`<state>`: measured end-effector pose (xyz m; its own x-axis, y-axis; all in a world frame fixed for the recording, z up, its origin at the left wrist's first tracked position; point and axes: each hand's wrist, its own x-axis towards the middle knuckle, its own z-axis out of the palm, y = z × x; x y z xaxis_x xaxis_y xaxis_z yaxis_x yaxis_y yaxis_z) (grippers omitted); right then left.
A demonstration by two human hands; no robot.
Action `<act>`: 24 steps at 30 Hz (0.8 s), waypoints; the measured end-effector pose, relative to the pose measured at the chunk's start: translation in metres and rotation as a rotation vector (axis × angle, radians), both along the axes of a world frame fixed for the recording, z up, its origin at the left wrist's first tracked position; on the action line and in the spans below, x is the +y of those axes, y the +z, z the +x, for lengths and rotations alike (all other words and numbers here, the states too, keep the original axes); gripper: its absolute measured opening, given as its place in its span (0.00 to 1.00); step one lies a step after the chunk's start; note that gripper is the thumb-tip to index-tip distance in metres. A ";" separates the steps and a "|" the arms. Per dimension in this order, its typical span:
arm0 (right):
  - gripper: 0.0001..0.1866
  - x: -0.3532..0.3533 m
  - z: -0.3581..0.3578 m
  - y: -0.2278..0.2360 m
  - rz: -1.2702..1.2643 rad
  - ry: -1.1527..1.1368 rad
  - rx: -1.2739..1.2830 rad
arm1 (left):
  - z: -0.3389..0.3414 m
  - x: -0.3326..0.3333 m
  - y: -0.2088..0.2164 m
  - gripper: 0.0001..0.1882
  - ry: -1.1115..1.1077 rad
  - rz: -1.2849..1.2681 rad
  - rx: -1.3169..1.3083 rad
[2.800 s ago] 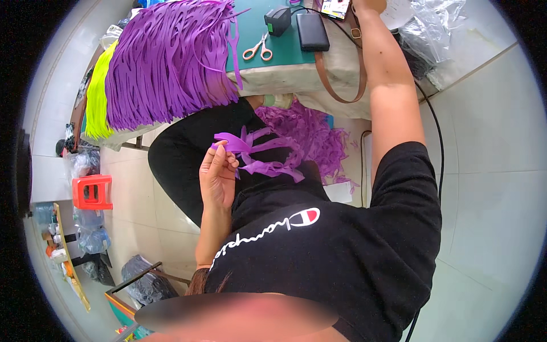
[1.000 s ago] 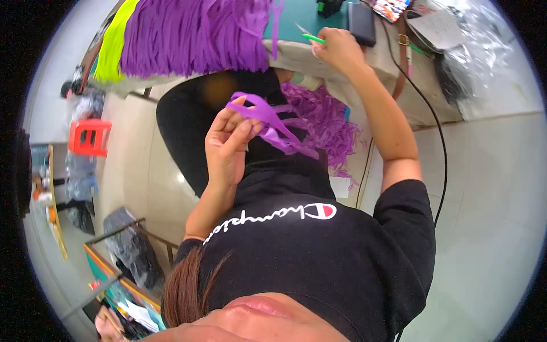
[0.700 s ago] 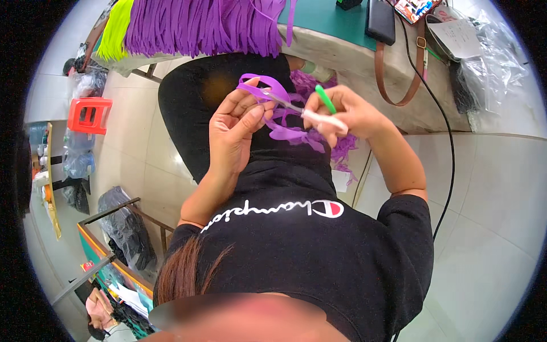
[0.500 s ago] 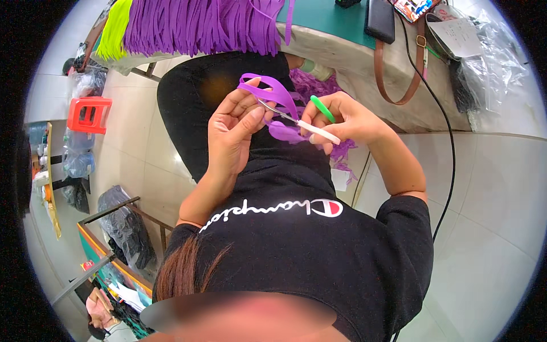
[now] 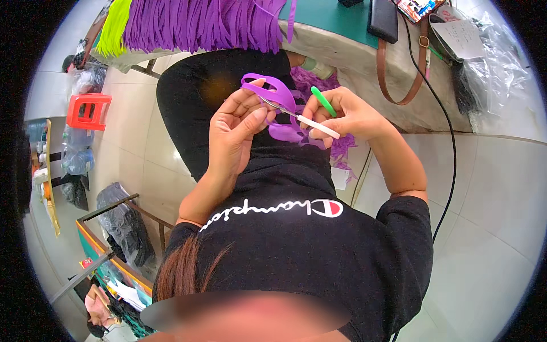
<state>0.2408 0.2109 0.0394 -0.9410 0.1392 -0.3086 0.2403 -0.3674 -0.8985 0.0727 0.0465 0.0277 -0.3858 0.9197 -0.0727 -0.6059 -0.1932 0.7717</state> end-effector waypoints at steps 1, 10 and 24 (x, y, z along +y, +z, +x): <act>0.16 -0.001 0.000 0.000 0.000 0.001 0.000 | 0.000 0.000 0.000 0.22 0.003 -0.007 0.004; 0.17 0.003 0.005 0.000 0.153 0.096 0.057 | -0.001 0.000 -0.003 0.23 0.022 0.010 0.013; 0.25 -0.009 -0.030 -0.006 0.207 -0.223 0.214 | -0.010 -0.004 -0.001 0.28 0.119 0.116 0.066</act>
<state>0.2113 0.2018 0.0330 -0.9206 0.3870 -0.0516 -0.0268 -0.1944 -0.9805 0.0629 0.0425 0.0272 -0.4929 0.8680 0.0606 -0.5221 -0.3508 0.7774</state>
